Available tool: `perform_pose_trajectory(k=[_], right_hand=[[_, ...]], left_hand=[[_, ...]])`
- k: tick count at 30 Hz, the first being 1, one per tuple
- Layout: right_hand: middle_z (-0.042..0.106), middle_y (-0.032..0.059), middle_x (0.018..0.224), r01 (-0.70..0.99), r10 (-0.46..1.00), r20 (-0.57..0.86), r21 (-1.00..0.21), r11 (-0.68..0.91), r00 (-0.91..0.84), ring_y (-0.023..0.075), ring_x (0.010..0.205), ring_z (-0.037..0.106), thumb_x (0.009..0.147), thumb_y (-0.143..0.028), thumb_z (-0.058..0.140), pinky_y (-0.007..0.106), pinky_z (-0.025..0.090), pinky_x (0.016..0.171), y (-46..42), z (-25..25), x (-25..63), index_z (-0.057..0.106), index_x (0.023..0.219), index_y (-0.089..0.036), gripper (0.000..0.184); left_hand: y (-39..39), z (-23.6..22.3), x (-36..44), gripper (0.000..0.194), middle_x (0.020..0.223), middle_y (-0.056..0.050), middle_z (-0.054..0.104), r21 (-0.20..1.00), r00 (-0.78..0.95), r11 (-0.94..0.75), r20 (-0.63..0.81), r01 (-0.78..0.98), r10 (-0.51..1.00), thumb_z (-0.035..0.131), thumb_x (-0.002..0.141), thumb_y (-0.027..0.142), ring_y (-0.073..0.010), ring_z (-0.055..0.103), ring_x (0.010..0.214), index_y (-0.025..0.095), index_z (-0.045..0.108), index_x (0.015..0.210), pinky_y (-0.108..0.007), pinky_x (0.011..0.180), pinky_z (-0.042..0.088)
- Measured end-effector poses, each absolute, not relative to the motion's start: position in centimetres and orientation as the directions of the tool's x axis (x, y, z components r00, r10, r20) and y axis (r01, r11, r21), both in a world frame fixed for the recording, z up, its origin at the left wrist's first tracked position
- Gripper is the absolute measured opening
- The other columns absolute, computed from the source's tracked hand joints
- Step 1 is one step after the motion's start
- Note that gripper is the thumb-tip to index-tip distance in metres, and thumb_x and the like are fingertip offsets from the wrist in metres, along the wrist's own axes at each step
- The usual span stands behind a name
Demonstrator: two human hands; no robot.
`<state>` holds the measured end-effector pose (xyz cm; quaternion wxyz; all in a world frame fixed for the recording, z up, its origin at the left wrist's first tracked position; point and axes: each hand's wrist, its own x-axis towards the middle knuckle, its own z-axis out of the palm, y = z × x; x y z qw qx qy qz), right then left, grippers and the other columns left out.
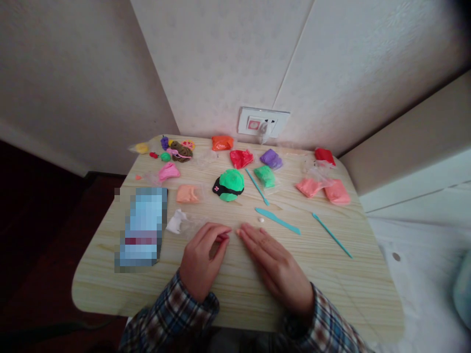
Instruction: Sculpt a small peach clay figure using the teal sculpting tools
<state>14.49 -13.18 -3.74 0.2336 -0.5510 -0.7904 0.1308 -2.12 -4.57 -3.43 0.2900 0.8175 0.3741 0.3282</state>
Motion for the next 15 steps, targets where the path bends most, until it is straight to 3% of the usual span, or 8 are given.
perform_pose_trajectory(k=[7, 15], right_hand=[[0.042, 0.0105, 0.145, 0.798, 0.920, 0.217, -0.459, 0.391, -0.326, 0.0170, 0.138, 0.033, 0.084, -0.001, 0.032, 0.041, 0.038, 0.110, -13.03, -3.64, 14.52, 0.022, 0.147, -0.014, 0.065], [0.043, 0.0075, 0.145, 0.801, 0.922, 0.204, -0.455, 0.388, -0.331, 0.0169, 0.138, 0.033, 0.085, -0.003, 0.034, 0.042, 0.037, 0.111, -12.78, -3.72, 14.99, 0.026, 0.146, -0.015, 0.062]], left_hand=[[-4.76, -3.67, -2.14, 0.018, 0.086, -0.005, 0.065, 0.689, 0.503, -0.564, 0.324, 0.454, 0.801, 0.059, 0.081, 0.005, -0.0127, 0.064, 0.070, 0.013, 0.064, 0.096, -0.023, 0.067, 0.056], [-4.43, -3.88, -2.31, 0.022, 0.090, -0.005, 0.066, 0.667, 0.550, -0.608, 0.341, 0.431, 0.763, 0.059, 0.082, 0.005, -0.0155, 0.065, 0.083, 0.015, 0.067, 0.099, -0.026, 0.077, 0.055]])
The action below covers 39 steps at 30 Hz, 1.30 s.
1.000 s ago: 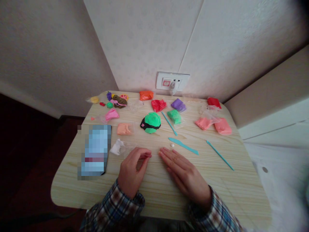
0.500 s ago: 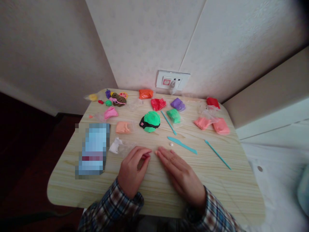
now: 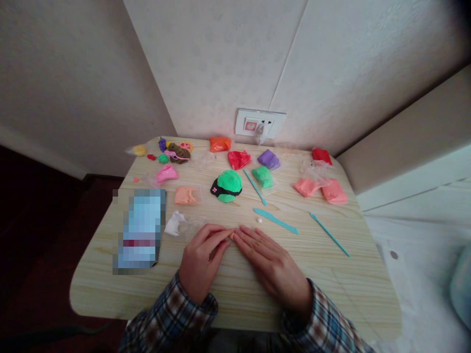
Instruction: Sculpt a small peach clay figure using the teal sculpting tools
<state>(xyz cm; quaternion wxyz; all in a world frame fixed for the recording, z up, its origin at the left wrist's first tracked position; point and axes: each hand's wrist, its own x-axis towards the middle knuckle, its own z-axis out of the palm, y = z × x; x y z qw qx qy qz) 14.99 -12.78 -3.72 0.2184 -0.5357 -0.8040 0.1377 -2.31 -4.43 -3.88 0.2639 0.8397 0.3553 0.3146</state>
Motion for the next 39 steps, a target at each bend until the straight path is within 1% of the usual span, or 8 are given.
perform_pose_trajectory(k=[6, 8, 17, 27, 30, 33, 36, 39], right_hand=[[0.048, 0.0088, 0.141, 0.826, 0.934, 0.314, -0.472, 0.308, -0.169, 0.0182, 0.136, 0.036, 0.087, -0.005, 0.037, 0.045, 0.037, 0.111, -13.23, -4.09, 15.31, 0.029, 0.145, -0.016, 0.059], [0.050, 0.0091, 0.140, 0.832, 0.936, 0.324, -0.475, 0.288, -0.140, 0.0188, 0.136, 0.037, 0.088, -0.005, 0.039, 0.045, 0.038, 0.111, -13.32, -4.13, 15.27, 0.032, 0.144, -0.016, 0.058], [0.046, 0.0090, 0.143, 0.851, 0.933, 0.249, -0.397, 0.343, -0.260, 0.0217, 0.138, 0.034, 0.088, -0.007, 0.040, 0.050, 0.037, 0.110, -12.94, -3.56, 14.67, 0.031, 0.144, -0.015, 0.057], [0.039, 0.0128, 0.147, 0.898, 0.936, 0.270, -0.314, 0.309, -0.227, 0.0257, 0.140, 0.029, 0.085, -0.008, 0.043, 0.053, 0.037, 0.108, -13.14, -3.52, 14.78, 0.043, 0.138, -0.018, 0.054], [0.039, 0.0132, 0.147, 0.905, 0.940, 0.266, -0.309, 0.292, -0.212, 0.0260, 0.140, 0.029, 0.085, -0.008, 0.043, 0.054, 0.037, 0.107, -13.08, -3.57, 14.72, 0.043, 0.138, -0.019, 0.054], [0.037, 0.0135, 0.148, 0.908, 0.942, 0.274, -0.314, 0.279, -0.195, 0.0263, 0.140, 0.027, 0.085, -0.007, 0.043, 0.054, 0.037, 0.107, -13.08, -3.69, 14.74, 0.044, 0.138, -0.020, 0.054], [0.038, 0.0136, 0.148, 0.903, 0.938, 0.290, -0.324, 0.283, -0.190, 0.0265, 0.139, 0.029, 0.084, -0.007, 0.043, 0.055, 0.037, 0.107, -13.14, -3.77, 14.82, 0.043, 0.138, -0.020, 0.055], [0.039, 0.0124, 0.147, 0.893, 0.940, 0.299, -0.359, 0.273, -0.167, 0.0255, 0.138, 0.031, 0.085, -0.008, 0.042, 0.053, 0.037, 0.107, -13.10, -3.68, 14.83, 0.042, 0.139, -0.021, 0.055]], left_hand=[[-4.75, -3.67, -1.52, 0.005, 0.083, -0.005, 0.064, 0.653, 0.536, -0.565, 0.276, 0.505, 0.798, 0.061, 0.083, 0.014, -0.0166, 0.064, 0.075, 0.015, 0.065, 0.085, -0.028, 0.068, 0.054], [-4.94, -3.64, -1.31, 0.005, 0.081, -0.005, 0.063, 0.649, 0.524, -0.553, 0.267, 0.523, 0.809, 0.060, 0.085, 0.017, -0.0170, 0.063, 0.074, 0.015, 0.064, 0.082, -0.028, 0.067, 0.054], [-4.87, -3.34, -1.43, 0.009, 0.079, -0.003, 0.062, 0.636, 0.516, -0.550, 0.264, 0.542, 0.815, 0.059, 0.085, 0.016, -0.0150, 0.062, 0.072, 0.016, 0.065, 0.079, -0.027, 0.068, 0.052], [-4.22, -3.45, -1.48, 0.010, 0.074, -0.002, 0.063, 0.700, 0.486, -0.518, 0.272, 0.492, 0.830, 0.065, 0.080, 0.013, -0.0149, 0.062, 0.070, 0.017, 0.069, 0.073, -0.026, 0.066, 0.053], [-4.14, -3.53, -1.43, 0.004, 0.076, -0.001, 0.063, 0.737, 0.474, -0.482, 0.248, 0.474, 0.845, 0.068, 0.077, 0.011, -0.0125, 0.062, 0.065, 0.016, 0.069, 0.077, -0.024, 0.061, 0.053], [-4.20, -3.60, -1.44, 0.013, 0.079, -0.002, 0.063, 0.768, 0.457, -0.444, 0.223, 0.461, 0.861, 0.071, 0.075, 0.013, -0.0099, 0.060, 0.058, 0.014, 0.068, 0.087, -0.021, 0.056, 0.053], [-4.30, -3.56, -1.42, 0.003, 0.077, -0.001, 0.062, 0.739, 0.476, -0.473, 0.234, 0.480, 0.848, 0.068, 0.078, 0.014, -0.0112, 0.060, 0.062, 0.016, 0.067, 0.079, -0.023, 0.060, 0.053], [-4.36, -3.42, -1.38, 0.007, 0.076, -0.001, 0.063, 0.704, 0.491, -0.504, 0.249, 0.500, 0.835, 0.064, 0.082, 0.017, -0.0128, 0.061, 0.065, 0.017, 0.067, 0.076, -0.024, 0.062, 0.052]])
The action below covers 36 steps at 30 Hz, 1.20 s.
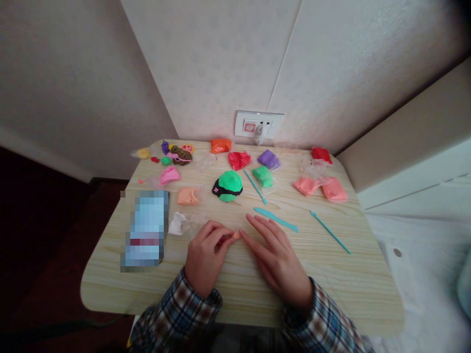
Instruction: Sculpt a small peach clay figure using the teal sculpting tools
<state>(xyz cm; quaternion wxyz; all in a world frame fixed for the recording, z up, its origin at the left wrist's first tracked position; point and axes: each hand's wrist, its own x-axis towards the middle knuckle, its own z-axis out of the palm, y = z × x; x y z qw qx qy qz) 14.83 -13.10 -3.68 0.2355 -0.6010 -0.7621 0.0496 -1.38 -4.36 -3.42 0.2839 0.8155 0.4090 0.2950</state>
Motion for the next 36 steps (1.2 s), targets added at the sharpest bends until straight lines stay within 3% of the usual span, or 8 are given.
perform_pose_trajectory(k=[4, 9, 15, 22, 29, 32, 36], right_hand=[[0.041, 0.0132, 0.146, 0.888, 0.943, 0.310, -0.393, 0.241, -0.118, 0.0268, 0.136, 0.034, 0.088, -0.013, 0.046, 0.052, 0.040, 0.105, -12.6, -3.4, 14.4, 0.048, 0.133, -0.019, 0.046], [0.049, 0.0142, 0.137, 0.854, 0.935, 0.354, -0.497, 0.154, 0.037, 0.0273, 0.124, 0.048, 0.090, -0.023, 0.050, 0.049, 0.047, 0.098, -11.7, -3.2, 13.5, 0.063, 0.104, -0.019, 0.019], [0.054, 0.0133, 0.130, 0.818, 0.937, 0.330, -0.567, 0.097, 0.118, 0.0261, 0.119, 0.051, 0.088, -0.025, 0.054, 0.047, 0.046, 0.097, -11.6, -3.4, 13.3, 0.058, 0.086, -0.019, 0.008], [0.054, 0.0144, 0.129, 0.825, 0.951, 0.293, -0.558, 0.084, 0.102, 0.0268, 0.117, 0.051, 0.088, -0.023, 0.053, 0.047, 0.047, 0.093, -11.5, -3.4, 13.2, 0.052, 0.081, -0.019, 0.008], [0.057, 0.0146, 0.124, 0.800, 0.919, 0.382, -0.579, 0.155, 0.098, 0.0261, 0.116, 0.053, 0.088, -0.026, 0.052, 0.046, 0.047, 0.093, -11.7, -3.0, 13.1, 0.053, 0.092, -0.019, 0.007], [0.057, 0.0141, 0.124, 0.811, 0.893, 0.444, -0.545, 0.212, 0.066, 0.0253, 0.118, 0.051, 0.087, -0.023, 0.055, 0.044, 0.046, 0.095, -11.9, -2.9, 13.1, 0.055, 0.103, -0.018, 0.016], [0.059, 0.0124, 0.119, 0.824, 0.861, 0.508, -0.498, 0.271, 0.024, 0.0238, 0.113, 0.053, 0.087, -0.018, 0.056, 0.041, 0.048, 0.093, -11.9, -2.6, 13.1, 0.059, 0.101, -0.018, 0.015]], left_hand=[[-4.4, -3.3, -1.4, 0.009, 0.080, -0.003, 0.065, 0.701, 0.531, -0.540, 0.267, 0.465, 0.804, 0.060, 0.084, 0.014, -0.0154, 0.063, 0.074, 0.018, 0.069, 0.082, -0.027, 0.069, 0.052], [-4.4, -2.9, -1.1, 0.010, 0.080, -0.003, 0.066, 0.773, 0.571, -0.513, 0.245, 0.372, 0.783, 0.059, 0.084, 0.014, -0.0155, 0.064, 0.076, 0.018, 0.068, 0.082, -0.027, 0.069, 0.054], [-4.6, -2.9, -0.9, 0.011, 0.083, -0.004, 0.068, 0.787, 0.581, -0.502, 0.234, 0.357, 0.780, 0.058, 0.084, 0.012, -0.0161, 0.064, 0.076, 0.016, 0.063, 0.093, -0.027, 0.065, 0.054], [-4.7, -2.4, -0.9, 0.009, 0.084, -0.004, 0.070, 0.809, 0.633, -0.506, 0.229, 0.299, 0.739, 0.056, 0.086, 0.014, -0.0173, 0.065, 0.081, 0.017, 0.064, 0.089, -0.030, 0.074, 0.053], [-4.5, -2.5, -1.0, 0.005, 0.080, -0.002, 0.069, 0.953, 0.596, -0.204, 0.031, 0.225, 0.803, 0.063, 0.080, 0.018, -0.0147, 0.065, 0.073, 0.017, 0.062, 0.085, -0.027, 0.070, 0.055], [-4.4, -2.7, -1.2, 0.018, 0.083, -0.003, 0.068, 0.992, 0.561, 0.028, -0.091, 0.120, 0.822, 0.066, 0.076, 0.021, -0.0157, 0.067, 0.077, 0.017, 0.057, 0.091, -0.029, 0.073, 0.056], [-4.0, -2.6, -1.3, 0.036, 0.078, -0.002, 0.068, 0.960, 0.593, 0.278, -0.237, 0.023, 0.769, 0.071, 0.071, 0.024, -0.0166, 0.068, 0.077, 0.018, 0.052, 0.101, -0.030, 0.072, 0.057]])
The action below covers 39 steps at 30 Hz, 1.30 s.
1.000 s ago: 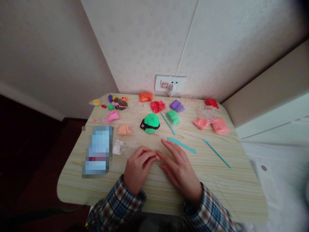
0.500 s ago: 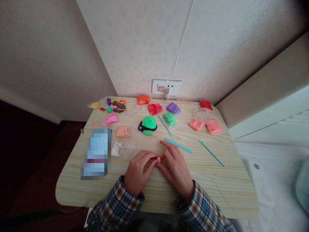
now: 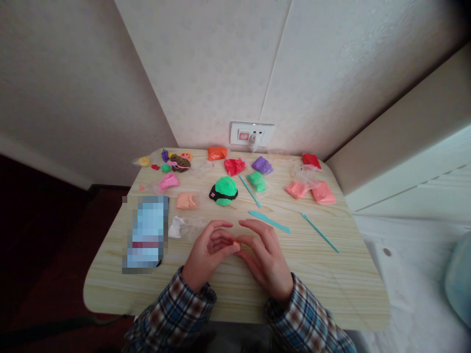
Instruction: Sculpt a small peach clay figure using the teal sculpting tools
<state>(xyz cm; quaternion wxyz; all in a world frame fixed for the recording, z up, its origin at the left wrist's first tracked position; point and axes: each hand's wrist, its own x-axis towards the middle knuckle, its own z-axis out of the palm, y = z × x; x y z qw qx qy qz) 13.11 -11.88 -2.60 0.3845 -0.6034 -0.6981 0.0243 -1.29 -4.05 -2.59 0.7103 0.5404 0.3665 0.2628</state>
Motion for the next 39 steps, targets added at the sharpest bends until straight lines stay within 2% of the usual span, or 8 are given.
perform_pose_trajectory(k=[4, 11, 19, 22, 25, 31, 36, 39], right_hand=[[0.062, 0.0110, 0.113, 0.806, 0.834, 0.550, -0.510, 0.300, 0.037, 0.0230, 0.110, 0.055, 0.088, -0.021, 0.055, 0.040, 0.049, 0.091, -11.85, -2.38, 13.06, 0.060, 0.098, -0.018, 0.012], [0.061, 0.0106, 0.116, 0.787, 0.847, 0.532, -0.521, 0.331, -0.004, 0.0221, 0.113, 0.052, 0.089, -0.021, 0.055, 0.040, 0.047, 0.096, -11.88, -2.45, 12.99, 0.059, 0.105, -0.017, 0.017], [0.062, 0.0107, 0.113, 0.788, 0.823, 0.567, -0.514, 0.339, 0.016, 0.0227, 0.109, 0.055, 0.090, -0.020, 0.053, 0.041, 0.050, 0.090, -11.73, -2.46, 13.02, 0.059, 0.103, -0.017, 0.015], [0.063, 0.0105, 0.112, 0.786, 0.819, 0.574, -0.518, 0.338, 0.026, 0.0226, 0.109, 0.055, 0.088, -0.018, 0.054, 0.041, 0.050, 0.090, -11.75, -2.48, 12.98, 0.059, 0.100, -0.017, 0.013], [0.062, 0.0106, 0.113, 0.777, 0.821, 0.571, -0.520, 0.355, 0.007, 0.0225, 0.110, 0.055, 0.088, -0.019, 0.055, 0.041, 0.050, 0.091, -11.78, -2.52, 12.96, 0.059, 0.102, -0.017, 0.015], [0.062, 0.0110, 0.112, 0.780, 0.818, 0.576, -0.516, 0.353, 0.011, 0.0225, 0.110, 0.054, 0.089, -0.020, 0.054, 0.041, 0.050, 0.091, -11.75, -2.42, 12.99, 0.059, 0.106, -0.016, 0.018], [0.063, 0.0105, 0.109, 0.775, 0.802, 0.597, -0.514, 0.368, 0.015, 0.0217, 0.108, 0.055, 0.089, -0.018, 0.054, 0.039, 0.050, 0.090, -11.79, -2.44, 12.95, 0.059, 0.104, -0.016, 0.016], [0.063, 0.0103, 0.110, 0.780, 0.812, 0.584, -0.517, 0.354, 0.018, 0.0221, 0.108, 0.055, 0.089, -0.020, 0.055, 0.040, 0.050, 0.090, -11.82, -2.46, 12.95, 0.058, 0.107, -0.017, 0.019]], left_hand=[[-3.94, -2.39, -1.13, 0.048, 0.078, -0.001, 0.067, 0.929, 0.664, 0.366, -0.243, -0.049, 0.707, 0.075, 0.068, 0.027, -0.0176, 0.069, 0.074, 0.019, 0.050, 0.108, -0.031, 0.070, 0.057], [-3.91, -2.22, -1.16, 0.039, 0.067, 0.003, 0.065, 0.917, 0.643, 0.398, -0.287, -0.030, 0.710, 0.077, 0.065, 0.020, -0.0142, 0.066, 0.067, 0.018, 0.056, 0.097, -0.027, 0.066, 0.055], [-3.76, -2.50, -1.43, 0.049, 0.088, -0.003, 0.074, 0.833, 0.710, 0.546, -0.333, -0.087, 0.621, 0.074, 0.071, 0.022, -0.0174, 0.069, 0.085, 0.017, 0.050, 0.113, -0.030, 0.078, 0.053], [-3.81, -2.52, -1.32, 0.054, 0.084, -0.001, 0.072, 0.823, 0.705, 0.558, -0.334, -0.106, 0.626, 0.078, 0.067, 0.019, -0.0152, 0.068, 0.081, 0.018, 0.050, 0.114, -0.027, 0.075, 0.053], [-3.86, -2.33, -1.34, 0.050, 0.073, 0.002, 0.070, 0.833, 0.671, 0.548, -0.361, -0.081, 0.648, 0.078, 0.066, 0.018, -0.0139, 0.067, 0.074, 0.017, 0.052, 0.108, -0.026, 0.072, 0.052], [-3.87, -2.38, -1.44, 0.052, 0.085, -0.002, 0.074, 0.804, 0.737, 0.582, -0.320, -0.121, 0.596, 0.074, 0.073, 0.022, -0.0135, 0.067, 0.077, 0.017, 0.049, 0.118, -0.026, 0.075, 0.050], [-3.85, -3.03, -0.91, 0.051, 0.081, 0.001, 0.070, 0.796, 0.708, 0.585, -0.325, -0.153, 0.627, 0.081, 0.063, 0.017, -0.0125, 0.066, 0.078, 0.017, 0.055, 0.107, -0.024, 0.075, 0.050], [-3.98, -2.80, -0.78, 0.043, 0.072, 0.003, 0.068, 0.804, 0.682, 0.577, -0.342, -0.143, 0.646, 0.080, 0.065, 0.016, -0.0123, 0.065, 0.073, 0.016, 0.058, 0.102, -0.024, 0.073, 0.050]])
